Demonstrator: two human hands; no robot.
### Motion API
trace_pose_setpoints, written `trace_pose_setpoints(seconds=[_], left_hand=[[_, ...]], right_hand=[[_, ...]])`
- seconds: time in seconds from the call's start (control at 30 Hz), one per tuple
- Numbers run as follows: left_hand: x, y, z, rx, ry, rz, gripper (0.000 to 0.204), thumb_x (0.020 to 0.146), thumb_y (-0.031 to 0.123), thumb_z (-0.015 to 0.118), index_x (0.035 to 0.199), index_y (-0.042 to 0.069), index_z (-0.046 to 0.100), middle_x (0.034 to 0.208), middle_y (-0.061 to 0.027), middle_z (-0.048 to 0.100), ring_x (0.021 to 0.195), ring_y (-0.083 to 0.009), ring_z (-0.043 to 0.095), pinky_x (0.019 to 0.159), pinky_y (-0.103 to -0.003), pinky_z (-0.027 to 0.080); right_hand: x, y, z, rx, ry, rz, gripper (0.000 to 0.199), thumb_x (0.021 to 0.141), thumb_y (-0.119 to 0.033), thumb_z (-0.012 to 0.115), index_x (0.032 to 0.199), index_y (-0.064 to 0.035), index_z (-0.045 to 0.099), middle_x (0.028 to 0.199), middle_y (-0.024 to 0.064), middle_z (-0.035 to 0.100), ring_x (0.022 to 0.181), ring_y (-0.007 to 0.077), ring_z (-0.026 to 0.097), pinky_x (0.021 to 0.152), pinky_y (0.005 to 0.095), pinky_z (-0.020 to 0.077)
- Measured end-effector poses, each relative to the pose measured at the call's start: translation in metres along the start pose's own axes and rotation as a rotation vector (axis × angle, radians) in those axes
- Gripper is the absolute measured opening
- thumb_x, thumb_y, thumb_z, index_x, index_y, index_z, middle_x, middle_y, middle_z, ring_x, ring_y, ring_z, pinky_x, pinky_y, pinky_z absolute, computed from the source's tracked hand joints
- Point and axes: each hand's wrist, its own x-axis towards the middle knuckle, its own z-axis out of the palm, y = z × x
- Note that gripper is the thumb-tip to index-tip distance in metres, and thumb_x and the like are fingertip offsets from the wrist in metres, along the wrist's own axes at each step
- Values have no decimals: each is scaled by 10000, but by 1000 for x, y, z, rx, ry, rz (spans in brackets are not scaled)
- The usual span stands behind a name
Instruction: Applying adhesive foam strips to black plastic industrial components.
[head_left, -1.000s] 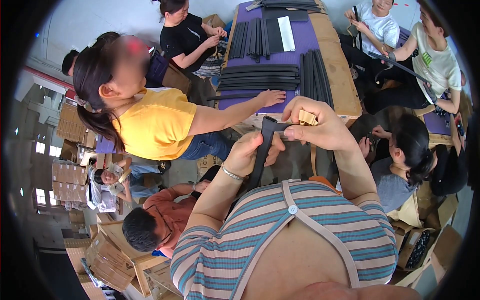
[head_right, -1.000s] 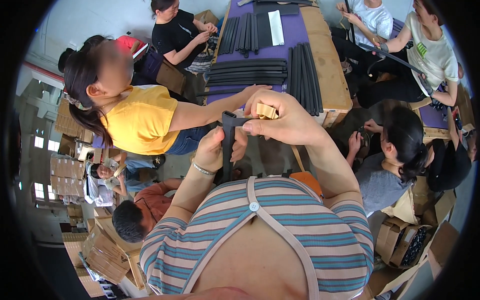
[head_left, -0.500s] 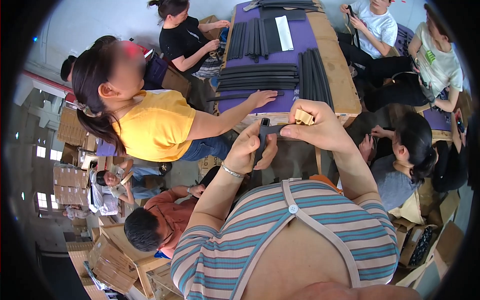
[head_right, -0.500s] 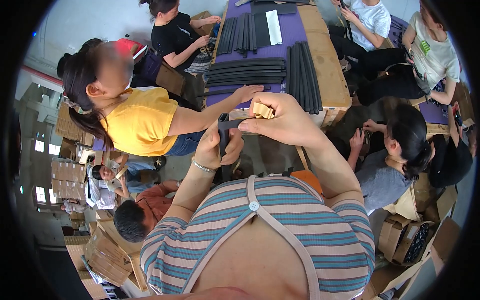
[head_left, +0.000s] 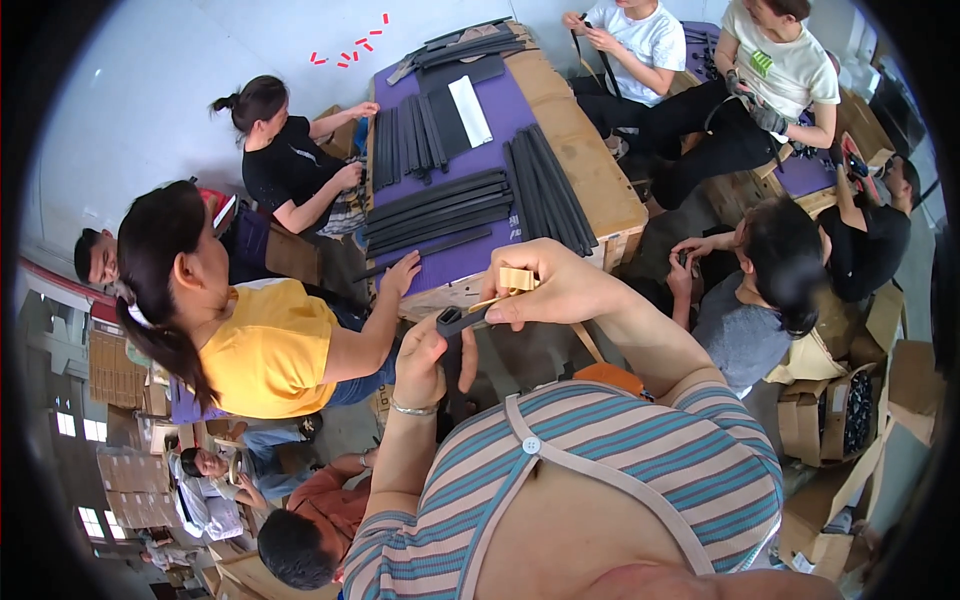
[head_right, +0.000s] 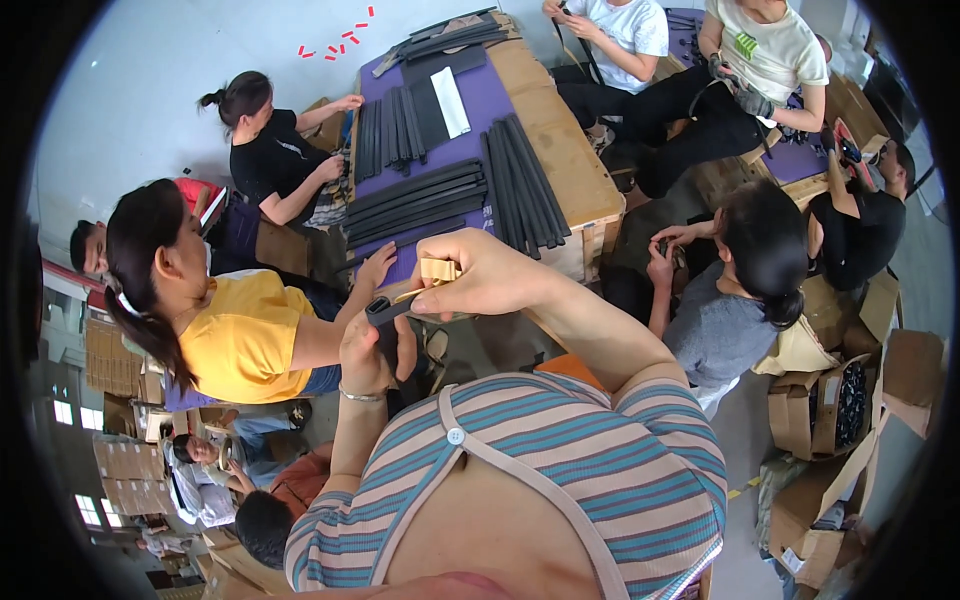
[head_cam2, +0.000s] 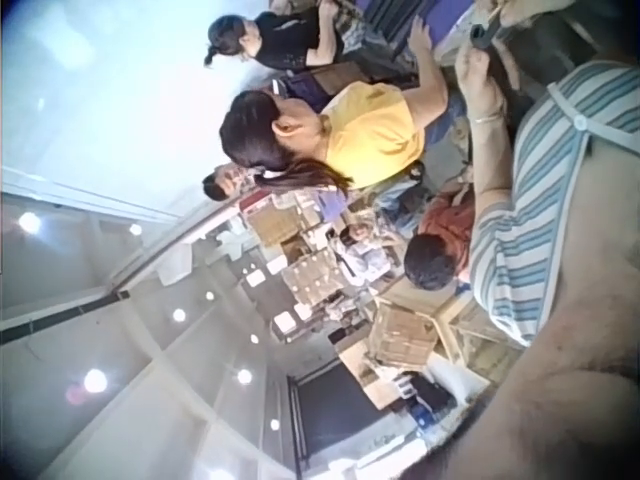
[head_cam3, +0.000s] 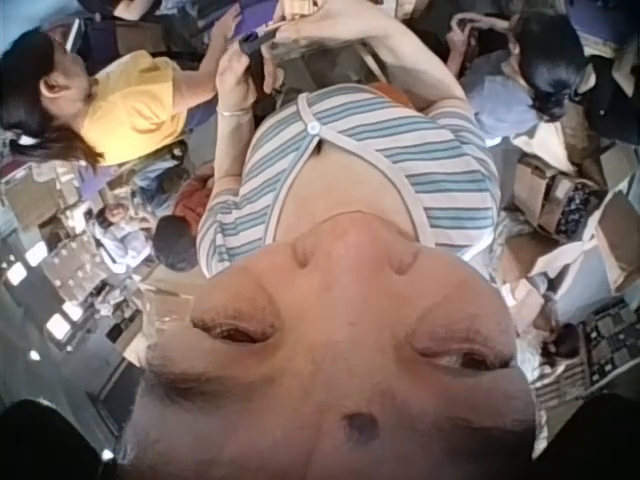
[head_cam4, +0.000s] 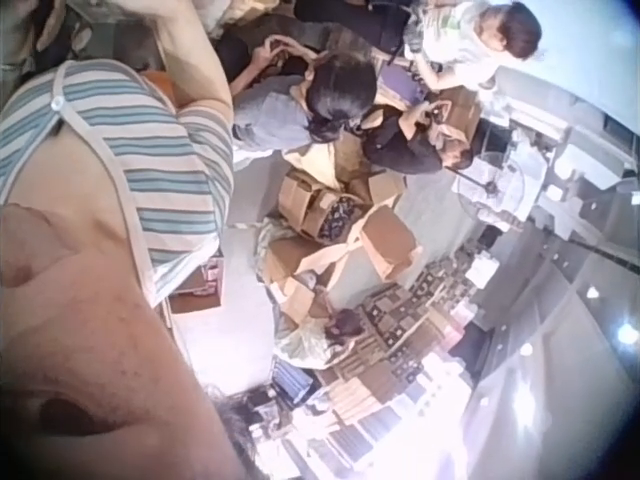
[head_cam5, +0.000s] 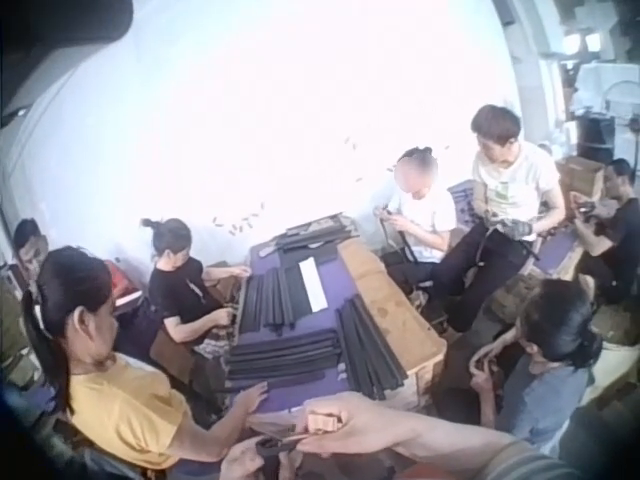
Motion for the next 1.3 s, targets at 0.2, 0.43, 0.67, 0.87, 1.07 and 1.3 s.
trace_pose_setpoints(seconds=[0.2, 0.43, 0.67, 0.87, 1.07, 1.3], left_hand=[[-2, 4, 4, 70, 66, 28, 418, 842, 338, 520, 962, -62, 500, 634, -147, 563, 462, -195, 531, 438, -253, 412], [6, 6, -1, -43, 3, 5, 397, 866, 361, 478, 902, -31, 521, 587, -133, 546, 436, -184, 511, 423, -251, 403], [4, 6, 0, -63, -20, -9, 414, 877, 392, 440, 873, -14, 522, 557, -123, 534, 419, -179, 491, 417, -254, 390], [5, 1, -3, 73, 43, 20, 448, 905, 396, 377, 771, -5, 526, 550, -106, 521, 470, -171, 481, 459, -264, 380], [11, -6, -16, -50, 18, -36, 426, 849, 396, 498, 844, -25, 564, 755, -110, 584, 569, -157, 516, 550, -257, 401], [23, -10, -22, -82, -70, 74, 430, 792, 436, 584, 808, 11, 521, 614, -79, 519, 506, -129, 471, 486, -233, 362]], right_hand=[[1, -7, 7, -174, 106, -171, 170, 727, -33, 685, 807, -43, 535, 769, -5, 541, 686, 21, 469, 575, 172, 373], [0, -12, 13, -254, 123, -147, 123, 758, -48, 656, 808, -19, 547, 763, -20, 527, 679, 19, 444, 576, 177, 357], [0, -3, 12, -149, 136, -50, 165, 766, -98, 677, 755, -40, 524, 705, -40, 511, 641, 10, 423, 542, 177, 336], [5, -1, 11, -209, 154, -120, 225, 752, -119, 699, 726, -58, 484, 709, -34, 507, 606, 20, 422, 528, 170, 328], [5, -3, 9, 11, 93, 143, 240, 729, -104, 715, 743, -60, 480, 779, -16, 521, 637, 40, 445, 568, 181, 356], [17, -4, 9, -169, -16, -50, 190, 724, -79, 707, 798, -29, 539, 763, -5, 544, 700, 59, 488, 615, 208, 382]])
